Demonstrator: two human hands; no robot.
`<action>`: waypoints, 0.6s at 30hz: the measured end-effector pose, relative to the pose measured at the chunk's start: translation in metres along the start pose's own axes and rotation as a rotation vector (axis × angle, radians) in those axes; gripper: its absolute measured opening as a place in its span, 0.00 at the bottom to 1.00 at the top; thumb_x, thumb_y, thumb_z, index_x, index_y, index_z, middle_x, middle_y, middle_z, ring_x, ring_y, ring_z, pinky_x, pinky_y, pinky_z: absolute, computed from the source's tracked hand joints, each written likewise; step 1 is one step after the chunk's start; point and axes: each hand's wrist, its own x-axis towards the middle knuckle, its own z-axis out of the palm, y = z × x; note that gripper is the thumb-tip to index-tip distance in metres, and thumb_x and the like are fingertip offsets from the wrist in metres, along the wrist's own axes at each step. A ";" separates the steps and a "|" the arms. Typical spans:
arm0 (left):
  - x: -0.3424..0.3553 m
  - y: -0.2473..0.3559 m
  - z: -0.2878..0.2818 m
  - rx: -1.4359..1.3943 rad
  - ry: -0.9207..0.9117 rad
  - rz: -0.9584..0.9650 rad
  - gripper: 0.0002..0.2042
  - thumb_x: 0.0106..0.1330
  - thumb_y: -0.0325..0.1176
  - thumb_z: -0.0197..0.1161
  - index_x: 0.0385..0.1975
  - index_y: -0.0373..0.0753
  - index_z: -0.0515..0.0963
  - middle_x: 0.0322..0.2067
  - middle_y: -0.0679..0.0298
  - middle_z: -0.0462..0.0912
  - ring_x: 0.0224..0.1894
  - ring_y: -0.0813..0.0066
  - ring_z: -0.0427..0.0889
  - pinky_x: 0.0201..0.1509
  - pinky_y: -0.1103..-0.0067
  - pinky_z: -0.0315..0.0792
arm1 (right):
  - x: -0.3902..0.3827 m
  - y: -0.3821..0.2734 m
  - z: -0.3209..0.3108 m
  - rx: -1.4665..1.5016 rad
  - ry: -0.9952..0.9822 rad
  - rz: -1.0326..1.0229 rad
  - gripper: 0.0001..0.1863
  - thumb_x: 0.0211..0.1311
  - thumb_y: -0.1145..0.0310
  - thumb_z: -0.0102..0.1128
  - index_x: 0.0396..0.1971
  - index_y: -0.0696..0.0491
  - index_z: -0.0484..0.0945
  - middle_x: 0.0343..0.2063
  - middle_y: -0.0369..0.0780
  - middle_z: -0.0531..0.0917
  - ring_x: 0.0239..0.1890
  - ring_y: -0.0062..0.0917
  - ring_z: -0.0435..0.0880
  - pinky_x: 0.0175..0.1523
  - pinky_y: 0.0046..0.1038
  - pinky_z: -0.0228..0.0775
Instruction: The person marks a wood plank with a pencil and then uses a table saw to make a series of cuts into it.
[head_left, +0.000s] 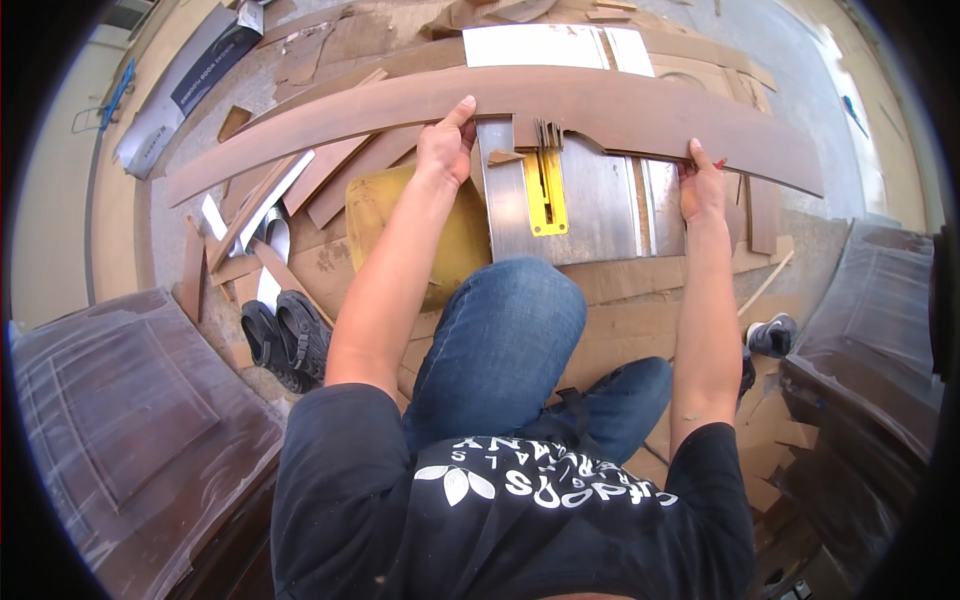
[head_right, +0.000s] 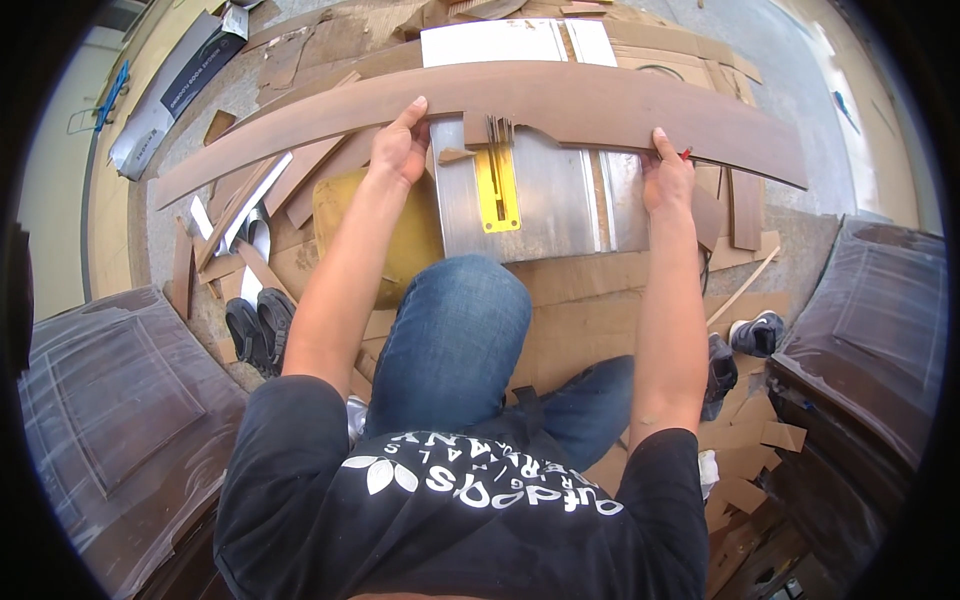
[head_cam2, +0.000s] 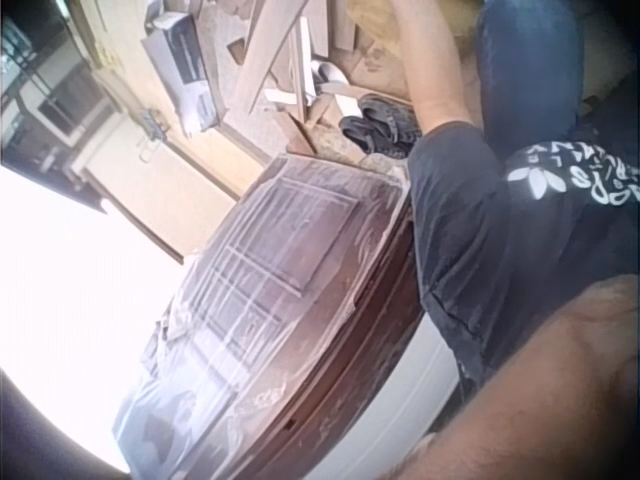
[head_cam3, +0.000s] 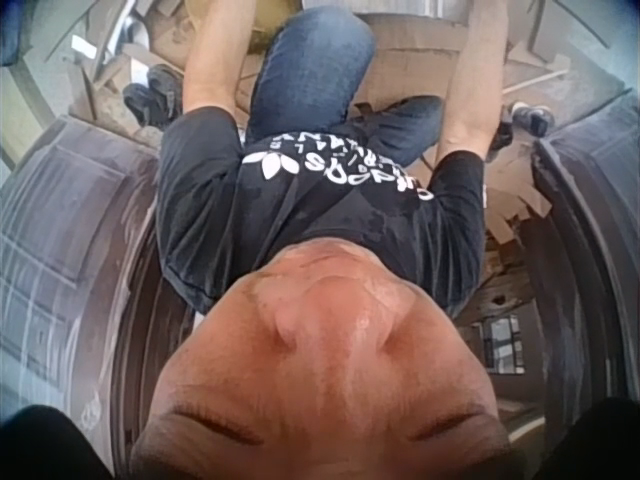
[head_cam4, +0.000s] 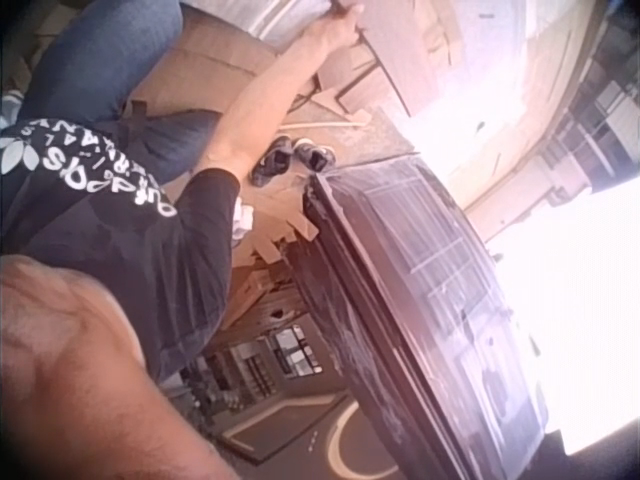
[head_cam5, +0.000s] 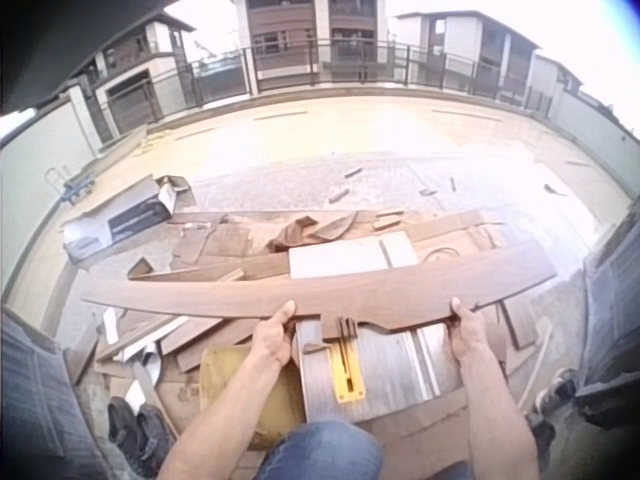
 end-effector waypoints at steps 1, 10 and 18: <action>-0.001 0.001 0.001 0.001 -0.001 -0.002 0.15 0.67 0.27 0.70 0.53 0.40 0.78 0.45 0.65 0.83 0.47 0.71 0.81 0.54 0.75 0.76 | -0.004 -0.002 0.002 0.000 0.002 0.000 0.18 0.67 0.76 0.68 0.53 0.55 0.75 0.48 0.38 0.83 0.49 0.30 0.83 0.52 0.35 0.77; 0.028 0.022 -0.001 -0.081 -0.039 0.046 0.12 0.70 0.26 0.67 0.51 0.38 0.76 0.48 0.60 0.80 0.52 0.67 0.79 0.60 0.71 0.78 | 0.022 -0.005 0.028 -0.124 -0.049 0.086 0.17 0.64 0.75 0.71 0.51 0.55 0.78 0.46 0.39 0.84 0.45 0.27 0.84 0.47 0.30 0.78; 0.059 0.033 0.018 -0.048 -0.045 0.057 0.14 0.72 0.26 0.64 0.54 0.35 0.73 0.49 0.58 0.79 0.53 0.66 0.79 0.63 0.72 0.79 | 0.052 -0.007 0.060 -0.049 -0.003 0.000 0.14 0.67 0.74 0.69 0.50 0.55 0.78 0.42 0.38 0.85 0.43 0.27 0.84 0.47 0.29 0.76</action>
